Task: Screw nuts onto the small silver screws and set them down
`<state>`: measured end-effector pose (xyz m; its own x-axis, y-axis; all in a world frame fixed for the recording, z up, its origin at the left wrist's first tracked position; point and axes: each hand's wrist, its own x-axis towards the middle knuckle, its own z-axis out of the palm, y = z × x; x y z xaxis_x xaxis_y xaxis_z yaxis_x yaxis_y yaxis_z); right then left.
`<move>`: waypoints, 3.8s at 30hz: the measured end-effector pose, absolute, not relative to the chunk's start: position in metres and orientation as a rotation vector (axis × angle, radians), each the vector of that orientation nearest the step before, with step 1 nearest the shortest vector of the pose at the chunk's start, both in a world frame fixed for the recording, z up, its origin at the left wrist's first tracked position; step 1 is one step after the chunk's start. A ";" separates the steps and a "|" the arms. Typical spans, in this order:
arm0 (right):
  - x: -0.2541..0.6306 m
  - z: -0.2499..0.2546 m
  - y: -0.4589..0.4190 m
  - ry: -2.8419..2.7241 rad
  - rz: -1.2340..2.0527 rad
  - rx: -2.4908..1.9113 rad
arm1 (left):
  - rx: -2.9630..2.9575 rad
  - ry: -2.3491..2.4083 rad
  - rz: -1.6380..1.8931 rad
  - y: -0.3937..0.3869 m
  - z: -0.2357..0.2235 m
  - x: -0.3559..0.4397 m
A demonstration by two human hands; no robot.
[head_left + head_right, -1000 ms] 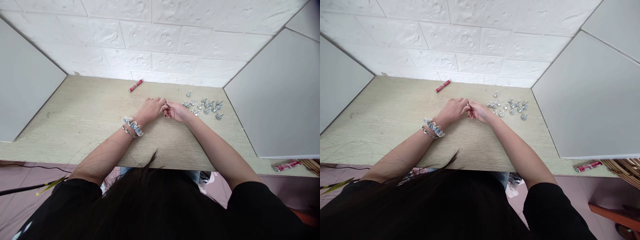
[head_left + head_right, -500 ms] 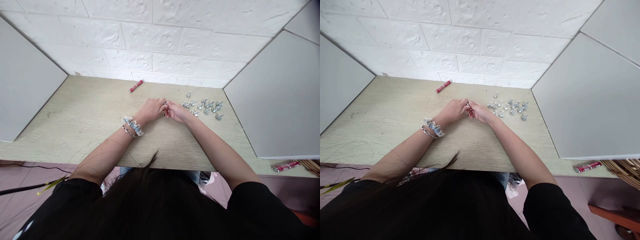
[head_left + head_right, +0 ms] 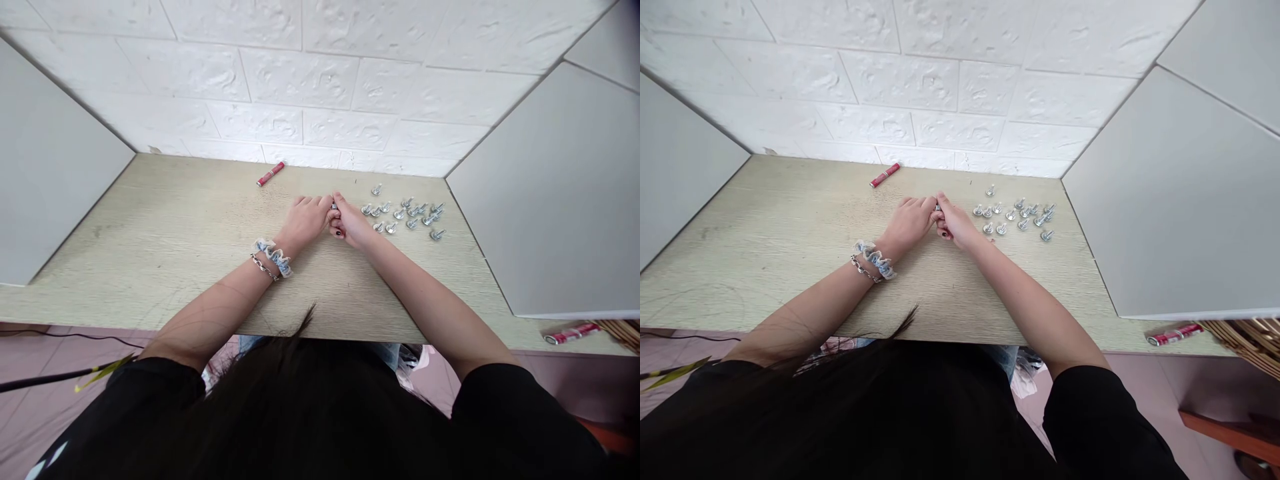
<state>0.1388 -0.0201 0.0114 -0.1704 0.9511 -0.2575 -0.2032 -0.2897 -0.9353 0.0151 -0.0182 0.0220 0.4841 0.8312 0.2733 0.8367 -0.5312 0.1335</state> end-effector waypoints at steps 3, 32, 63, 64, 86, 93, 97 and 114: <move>0.138 0.011 -0.020 -0.965 1.599 -1.132 | -2.699 -1.508 -0.463 -0.018 0.022 0.016; 0.138 -0.002 -0.016 -1.174 1.371 -1.180 | -3.190 -1.622 -1.105 -0.014 0.012 0.005; 0.147 0.005 -0.014 -0.977 1.621 -1.069 | -2.936 -1.757 -1.291 -0.002 0.004 0.003; 0.147 0.005 -0.014 -0.970 1.620 -1.060 | -2.954 -1.736 -1.281 -0.002 0.005 0.003; 0.145 0.003 -0.016 -1.032 1.542 -1.038 | -2.869 -1.629 -1.227 -0.006 0.005 0.004; 0.143 0.005 -0.014 -0.962 1.557 -1.071 | -2.872 -1.598 -1.215 -0.006 0.004 0.005; 0.142 0.003 -0.012 -1.024 1.572 -1.121 | -2.889 -1.569 -1.210 -0.007 0.004 0.005; 0.143 0.005 -0.012 -1.004 1.567 -1.145 | -2.896 -1.597 -1.189 -0.008 0.006 0.006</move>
